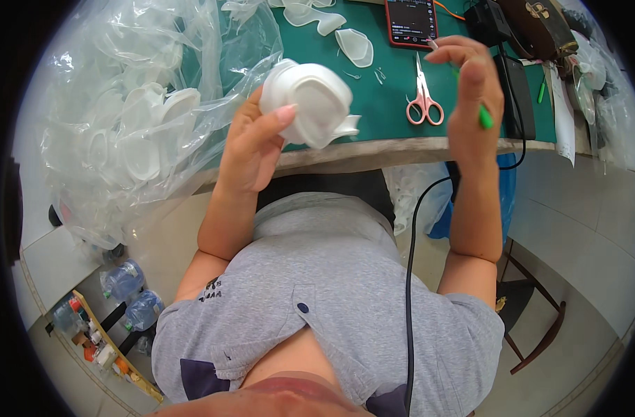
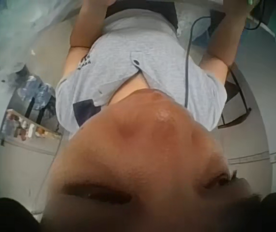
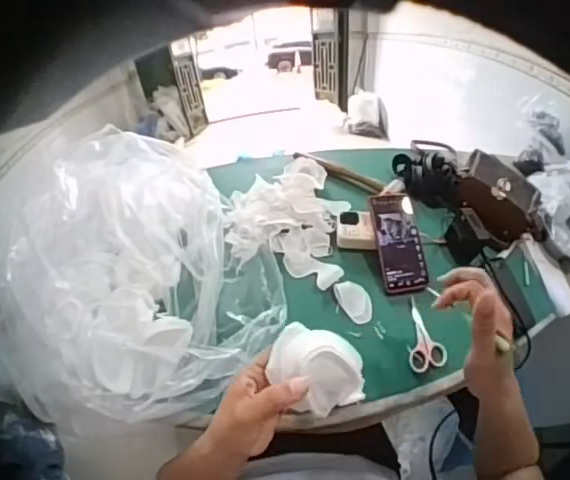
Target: Trimming and cleaning excess material from white plastic molded parts using a deburring tool and scissors.
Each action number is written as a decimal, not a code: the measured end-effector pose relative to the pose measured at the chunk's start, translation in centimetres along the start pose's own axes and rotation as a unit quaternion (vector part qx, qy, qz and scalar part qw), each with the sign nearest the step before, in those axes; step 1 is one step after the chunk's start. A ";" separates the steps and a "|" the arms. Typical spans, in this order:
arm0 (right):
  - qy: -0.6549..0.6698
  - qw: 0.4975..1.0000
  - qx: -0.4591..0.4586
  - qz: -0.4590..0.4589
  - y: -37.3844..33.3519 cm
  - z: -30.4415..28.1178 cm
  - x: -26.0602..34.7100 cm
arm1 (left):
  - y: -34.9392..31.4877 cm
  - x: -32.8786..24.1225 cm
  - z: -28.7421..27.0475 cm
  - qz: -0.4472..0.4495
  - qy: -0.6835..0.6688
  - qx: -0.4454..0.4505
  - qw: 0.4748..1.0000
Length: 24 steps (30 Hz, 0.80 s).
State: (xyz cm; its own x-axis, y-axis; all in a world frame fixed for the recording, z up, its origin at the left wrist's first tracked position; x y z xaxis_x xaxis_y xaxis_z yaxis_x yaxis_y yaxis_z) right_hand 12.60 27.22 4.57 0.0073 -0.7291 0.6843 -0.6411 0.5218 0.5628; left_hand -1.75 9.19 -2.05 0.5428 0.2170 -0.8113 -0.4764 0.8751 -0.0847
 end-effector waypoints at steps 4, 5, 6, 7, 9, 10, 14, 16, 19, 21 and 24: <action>-0.173 0.945 0.074 0.268 -1.9 -2.1 -4.2 | 0.2 -0.4 0.3 0.018 0.012 0.002 1.000; -0.212 0.933 0.138 0.257 -2.7 -1.1 -4.7 | 0.1 -0.3 0.1 0.020 0.013 -0.001 1.000; -0.250 0.915 0.201 0.244 -3.8 0.0 -5.3 | 0.0 -0.1 0.0 0.019 0.056 0.007 0.998; -0.259 0.917 0.185 0.238 -4.3 0.5 -4.7 | 0.1 0.0 0.3 0.016 0.095 0.021 0.995; -0.241 0.915 0.195 0.257 -4.8 0.6 -5.2 | 0.3 0.3 0.5 0.006 0.086 0.023 0.996; -0.221 0.914 0.205 0.273 -4.9 0.7 -5.4 | 0.4 0.3 0.6 -0.002 0.078 0.022 0.997; -0.236 0.905 0.223 0.276 -4.3 0.4 -5.1 | 0.2 -0.2 1.0 0.009 0.056 0.007 0.998; -0.162 0.907 0.231 0.314 -4.1 0.4 -5.0 | 0.1 -0.5 1.0 0.024 0.050 0.019 0.998; -0.133 0.918 0.251 0.278 -3.3 -0.2 -5.2 | 0.0 -0.5 1.0 0.027 0.087 0.018 0.996; -0.047 0.930 0.225 0.287 -3.4 0.3 -4.8 | -0.1 -0.5 1.1 0.029 0.100 0.014 0.994; 0.172 0.904 0.162 0.355 -3.0 0.6 -4.1 | 0.0 -0.7 1.1 0.033 0.116 0.009 0.993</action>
State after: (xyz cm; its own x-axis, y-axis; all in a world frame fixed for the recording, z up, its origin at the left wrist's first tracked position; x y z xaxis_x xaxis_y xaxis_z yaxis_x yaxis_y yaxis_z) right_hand 13.98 28.40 -0.23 -0.2924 -0.0512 0.9549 -0.7689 0.6063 -0.2030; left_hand -1.31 9.51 -0.83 0.3362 0.1713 -0.9261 -0.4927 0.8700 -0.0179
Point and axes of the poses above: each hand's wrist, its own y-axis towards the middle knuckle, its own z-axis out of the palm, x = y × z, the point moved 7 cm from there along y, towards the middle knuckle, and after that the axes turned 4 degrees about z, right-handed, at the moved point
